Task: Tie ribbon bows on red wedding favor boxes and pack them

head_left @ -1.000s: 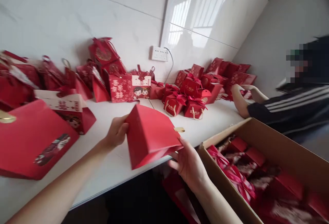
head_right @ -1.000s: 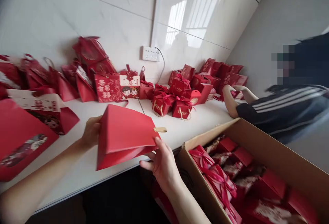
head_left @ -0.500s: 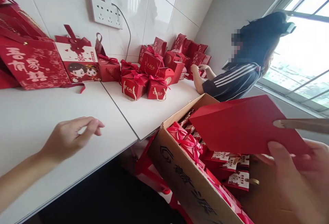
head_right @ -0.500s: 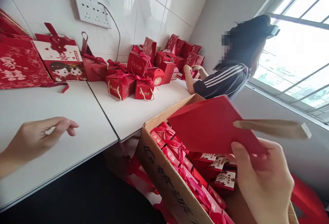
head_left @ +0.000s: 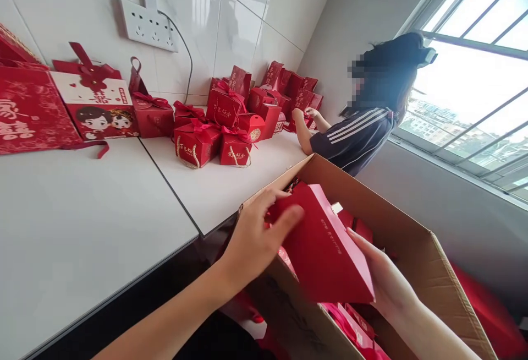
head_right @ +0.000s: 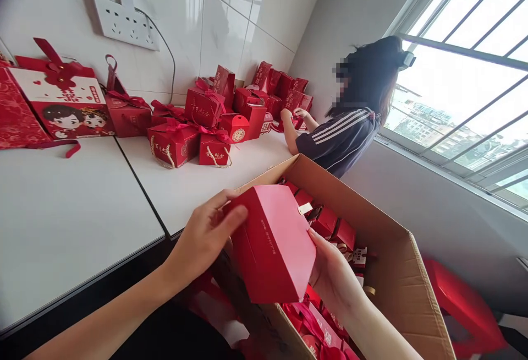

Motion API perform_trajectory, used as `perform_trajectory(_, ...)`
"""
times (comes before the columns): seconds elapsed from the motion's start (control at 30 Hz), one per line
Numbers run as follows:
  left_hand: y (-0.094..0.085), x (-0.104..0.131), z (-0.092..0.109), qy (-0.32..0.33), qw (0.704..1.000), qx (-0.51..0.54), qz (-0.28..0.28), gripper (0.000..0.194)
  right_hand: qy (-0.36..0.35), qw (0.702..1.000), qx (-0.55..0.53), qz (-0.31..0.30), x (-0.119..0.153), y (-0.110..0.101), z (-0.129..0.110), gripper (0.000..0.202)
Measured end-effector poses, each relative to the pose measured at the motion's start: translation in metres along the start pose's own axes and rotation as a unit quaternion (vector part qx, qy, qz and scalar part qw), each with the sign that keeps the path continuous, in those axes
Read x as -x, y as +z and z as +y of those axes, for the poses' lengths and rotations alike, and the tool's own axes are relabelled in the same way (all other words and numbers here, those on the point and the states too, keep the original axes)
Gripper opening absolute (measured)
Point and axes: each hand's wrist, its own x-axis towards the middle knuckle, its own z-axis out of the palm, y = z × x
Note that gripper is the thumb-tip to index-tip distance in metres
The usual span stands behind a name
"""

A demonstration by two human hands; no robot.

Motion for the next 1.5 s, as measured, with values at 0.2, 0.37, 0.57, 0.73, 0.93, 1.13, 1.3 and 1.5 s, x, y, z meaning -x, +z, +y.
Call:
perform_trajectory(0.2, 0.000, -0.007, -0.028, -0.024, 0.999, -0.025, -0.025, 0.046, -0.241, 0.965, 0.076, 0.076, -0.018, -0.036, -0.029, 0.026)
perform_trajectory(0.37, 0.015, -0.004, -0.039, 0.000, 0.981, -0.121, -0.151, 0.067, -0.482, 0.811, 0.303, 0.132, -0.009, -0.042, -0.042, 0.024)
perform_trajectory(0.57, 0.032, -0.008, -0.033, 0.006, 0.976, -0.128, -0.176, 0.066, -0.503, 0.769, 0.381, 0.103, 0.011, -0.019, -0.028, 0.018)
perform_trajectory(0.73, 0.035, -0.013, -0.033, -0.009, 0.977, -0.114, -0.178, 0.050, -0.477, 0.803, 0.354, 0.056, 0.007, -0.023, -0.025, 0.024)
perform_trajectory(0.93, 0.039, -0.023, -0.044, -0.047, 0.995, 0.027, -0.087, 0.042, -0.378, 0.869, 0.316, -0.050, -0.007, -0.050, -0.019, 0.069)
perform_trajectory(1.13, 0.053, -0.023, -0.044, -0.010, 0.993, -0.054, -0.106, 0.044, -0.272, 0.954, 0.127, 0.021, -0.034, -0.061, -0.004, 0.049)
perform_trajectory(1.3, 0.068, -0.012, -0.048, 0.112, 0.879, -0.403, -0.228, 0.028, -0.374, 0.916, 0.072, 0.127, -0.079, -0.089, -0.034, 0.037)
perform_trajectory(1.5, 0.069, -0.009, -0.049, 0.129, 0.872, -0.433, -0.189, 0.024, -0.281, 0.907, 0.198, 0.243, -0.102, -0.135, -0.056, 0.051)
